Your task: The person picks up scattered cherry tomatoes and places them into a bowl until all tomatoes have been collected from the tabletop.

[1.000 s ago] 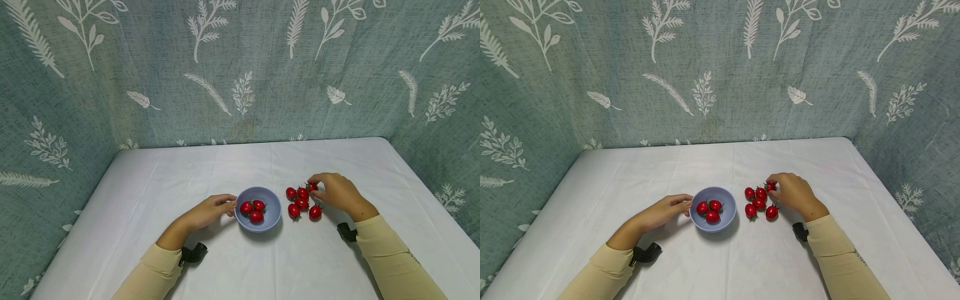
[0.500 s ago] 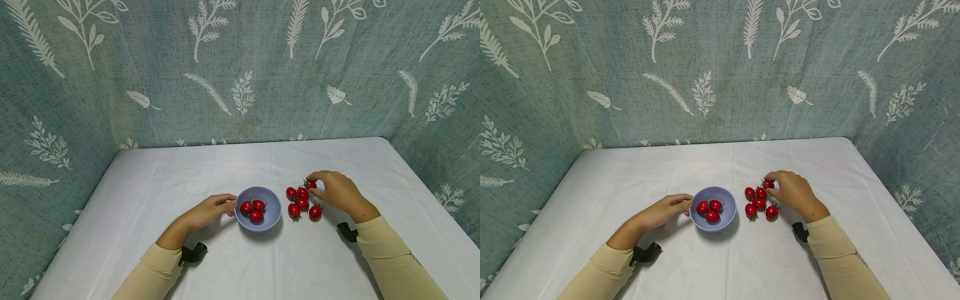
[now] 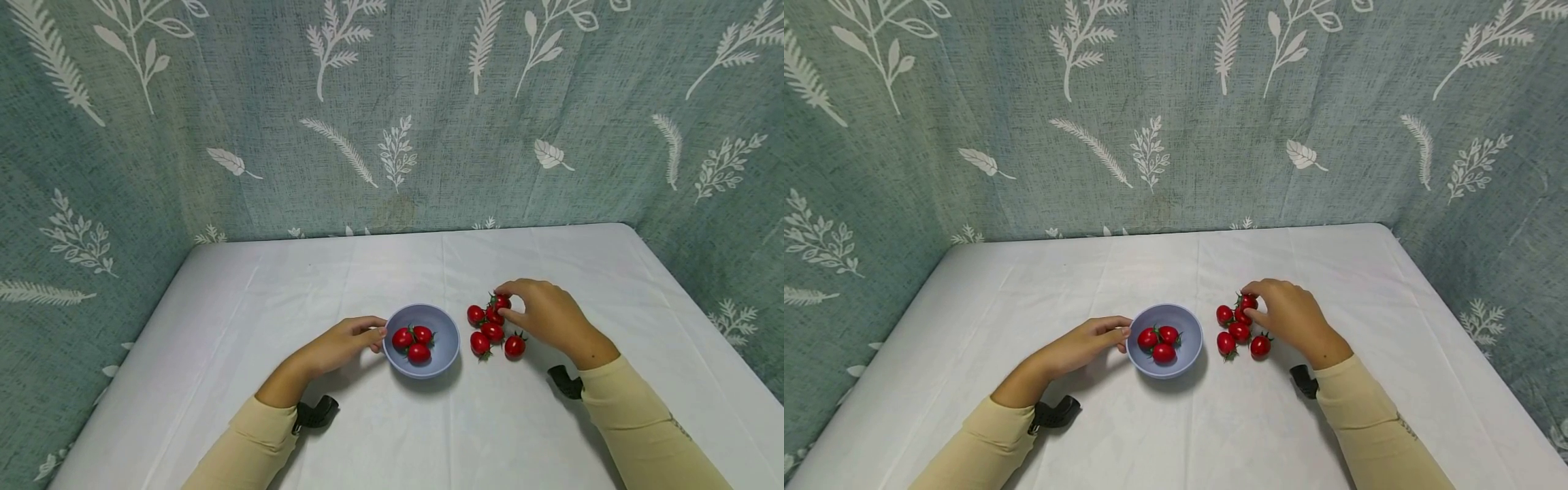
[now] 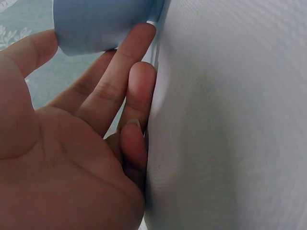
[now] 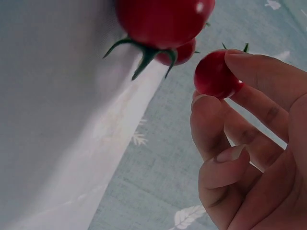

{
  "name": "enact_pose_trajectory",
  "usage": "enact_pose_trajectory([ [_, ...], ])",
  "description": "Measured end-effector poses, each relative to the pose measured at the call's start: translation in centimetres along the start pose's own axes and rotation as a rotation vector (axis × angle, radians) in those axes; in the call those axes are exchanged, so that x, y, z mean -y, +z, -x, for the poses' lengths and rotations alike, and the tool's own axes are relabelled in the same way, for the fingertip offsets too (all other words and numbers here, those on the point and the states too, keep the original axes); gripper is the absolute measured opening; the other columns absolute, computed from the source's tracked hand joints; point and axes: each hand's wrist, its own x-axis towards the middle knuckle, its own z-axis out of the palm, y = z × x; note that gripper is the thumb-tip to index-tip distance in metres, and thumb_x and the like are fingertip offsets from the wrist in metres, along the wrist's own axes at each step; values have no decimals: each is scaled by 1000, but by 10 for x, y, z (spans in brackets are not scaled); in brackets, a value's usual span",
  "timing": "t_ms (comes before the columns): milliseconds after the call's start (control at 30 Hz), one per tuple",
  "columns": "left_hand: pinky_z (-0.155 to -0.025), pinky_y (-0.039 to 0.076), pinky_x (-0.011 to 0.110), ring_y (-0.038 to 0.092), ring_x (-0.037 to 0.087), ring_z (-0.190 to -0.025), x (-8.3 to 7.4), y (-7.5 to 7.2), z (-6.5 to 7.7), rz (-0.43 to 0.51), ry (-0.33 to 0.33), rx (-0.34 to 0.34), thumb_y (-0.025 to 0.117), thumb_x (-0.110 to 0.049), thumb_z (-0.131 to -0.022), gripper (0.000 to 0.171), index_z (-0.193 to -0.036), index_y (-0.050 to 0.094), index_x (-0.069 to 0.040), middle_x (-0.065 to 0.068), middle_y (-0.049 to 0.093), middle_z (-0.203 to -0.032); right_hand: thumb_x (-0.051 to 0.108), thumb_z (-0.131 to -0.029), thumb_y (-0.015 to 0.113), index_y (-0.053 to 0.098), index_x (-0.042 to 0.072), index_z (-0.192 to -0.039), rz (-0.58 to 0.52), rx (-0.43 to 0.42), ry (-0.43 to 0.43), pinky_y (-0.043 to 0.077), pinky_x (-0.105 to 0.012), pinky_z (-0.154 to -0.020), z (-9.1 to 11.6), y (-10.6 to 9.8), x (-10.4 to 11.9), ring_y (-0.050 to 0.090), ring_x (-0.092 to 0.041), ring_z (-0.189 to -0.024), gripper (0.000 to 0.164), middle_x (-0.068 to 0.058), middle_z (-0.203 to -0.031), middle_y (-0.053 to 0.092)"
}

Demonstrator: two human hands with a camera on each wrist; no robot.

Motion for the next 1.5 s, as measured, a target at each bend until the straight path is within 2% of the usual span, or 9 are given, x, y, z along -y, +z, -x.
enact_pose_trajectory([
  [333, -109, 31, 48, 60, 16, -103, 1, 0, 0, -7, -6, -4, 50, -39, -104, 45, -137, 58, -10, 5, 68, -107, 18, -85, 80, 70, 8, -121, 4, 1, -23, 56, -49, -84, 2, 0, 12, 69, -32, -105, 38, -11, -114, 73],
  [633, -110, 32, 50, 61, 15, -103, 1, 0, -1, -8, -12, -9, 50, -39, -104, 46, -138, 57, -10, 4, 69, -107, 19, -85, 80, 71, 10, -120, 5, -39, -58, 55, -40, -71, 4, -3, 22, 68, -25, -89, 37, -9, -114, 73],
  [833, -108, 33, 48, 61, 15, -102, 1, 0, -1, -12, -11, -8, 50, -40, -104, 46, -138, 57, -10, 4, 69, -107, 20, -84, 81, 71, 10, -121, 14, -61, -79, 57, -44, -77, 5, -3, 29, 70, -26, -94, 39, -9, -115, 73],
  [1200, -103, 35, 39, 59, 15, -100, -1, 2, 1, -3, 16, -15, 50, -36, -104, 42, -135, 59, -8, 4, 67, -102, 21, -82, 84, 72, 11, -120, -9, -129, -153, 58, -43, -79, 7, 1, 35, 71, -23, -96, 41, -5, -114, 74],
  [1367, -102, 35, 39, 59, 15, -100, 0, 1, 0, 0, 24, -13, 50, -36, -105, 42, -135, 59, -8, 3, 67, -102, 21, -81, 84, 72, 12, -120, -8, -147, -194, 58, -38, -73, 9, 2, 40, 70, -18, -88, 41, -3, -111, 74],
  [1500, -103, 35, 40, 59, 15, -100, 1, 1, 0, -2, 25, -11, 50, -36, -105, 42, -135, 59, -9, 3, 67, -103, 17, -80, 85, 72, 12, -118, -10, -187, -262, 56, -32, -67, 9, 6, 43, 69, -15, -81, 40, -2, -107, 74],
])
